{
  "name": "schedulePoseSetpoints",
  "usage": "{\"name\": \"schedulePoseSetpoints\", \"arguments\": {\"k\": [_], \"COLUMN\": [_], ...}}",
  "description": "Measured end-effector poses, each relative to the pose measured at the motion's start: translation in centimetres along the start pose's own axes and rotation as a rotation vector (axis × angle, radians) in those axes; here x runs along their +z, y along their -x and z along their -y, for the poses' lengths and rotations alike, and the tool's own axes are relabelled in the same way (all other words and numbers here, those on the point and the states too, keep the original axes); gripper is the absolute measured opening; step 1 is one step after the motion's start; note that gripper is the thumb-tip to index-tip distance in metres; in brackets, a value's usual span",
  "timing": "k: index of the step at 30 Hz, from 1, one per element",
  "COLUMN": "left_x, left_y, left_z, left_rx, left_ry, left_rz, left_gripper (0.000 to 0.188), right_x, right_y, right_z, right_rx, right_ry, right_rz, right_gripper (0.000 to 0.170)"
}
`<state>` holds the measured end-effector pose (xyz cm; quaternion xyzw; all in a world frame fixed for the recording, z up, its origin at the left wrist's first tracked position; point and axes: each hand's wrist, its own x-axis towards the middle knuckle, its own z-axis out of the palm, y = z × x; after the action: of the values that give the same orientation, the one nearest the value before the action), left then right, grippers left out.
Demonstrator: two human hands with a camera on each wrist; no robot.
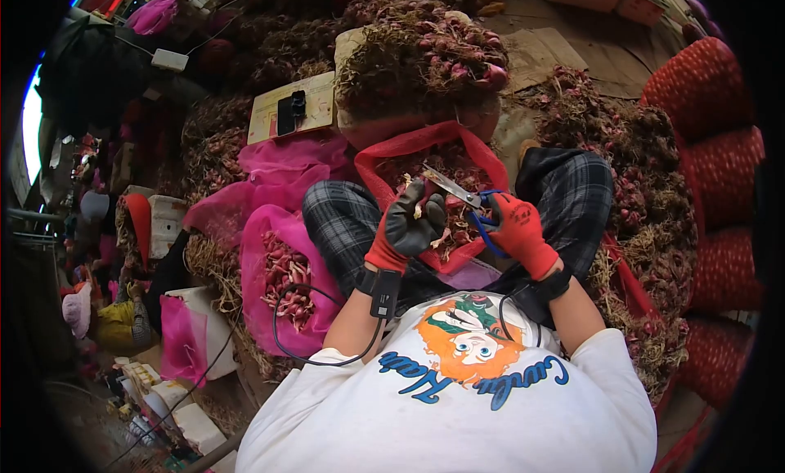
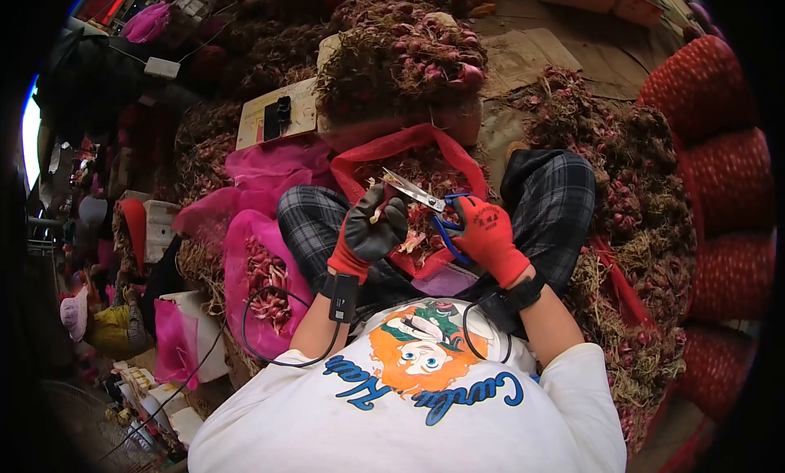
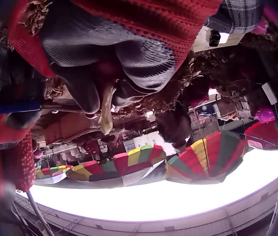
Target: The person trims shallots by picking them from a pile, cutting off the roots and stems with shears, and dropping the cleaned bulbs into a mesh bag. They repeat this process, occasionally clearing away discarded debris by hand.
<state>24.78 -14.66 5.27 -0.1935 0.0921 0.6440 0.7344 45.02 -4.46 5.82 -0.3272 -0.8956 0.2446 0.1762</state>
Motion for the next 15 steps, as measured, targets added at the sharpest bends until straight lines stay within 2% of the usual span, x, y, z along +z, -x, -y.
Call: {"name": "schedulePoseSetpoints", "arguments": {"k": [5, 8, 11, 13, 15], "left_x": [-0.4, -1.4, -0.3, -1.3, -2.0], "left_y": [-0.2, -0.6, -0.1, -0.8, -1.3], "left_z": [-0.2, -0.3, 0.9, 0.5, 0.2], "left_rx": [-0.016, 0.081, 0.231, 0.429, 0.643], "left_ry": [-0.005, -0.082, -0.296, -0.813, -1.269], "left_rz": [-0.039, -0.075, -0.023, -0.054, -0.143], "left_gripper": [0.020, 0.022, 0.027, 0.025, 0.022], "right_x": [-0.1, 0.3, 1.1, 0.7, 1.2], "right_y": [0.2, 0.3, 0.7, 0.6, 0.7], "right_z": [-0.1, -0.7, -1.3, -0.8, -1.1], "right_rx": [0.005, 0.033, 0.125, 0.197, 0.113], "right_ry": [0.002, -0.057, -0.170, -0.290, -0.223], "right_rz": [-0.015, 0.017, 0.071, 0.102, -0.008], "right_gripper": [0.033, 0.031, 0.035, 0.041, 0.042]}}
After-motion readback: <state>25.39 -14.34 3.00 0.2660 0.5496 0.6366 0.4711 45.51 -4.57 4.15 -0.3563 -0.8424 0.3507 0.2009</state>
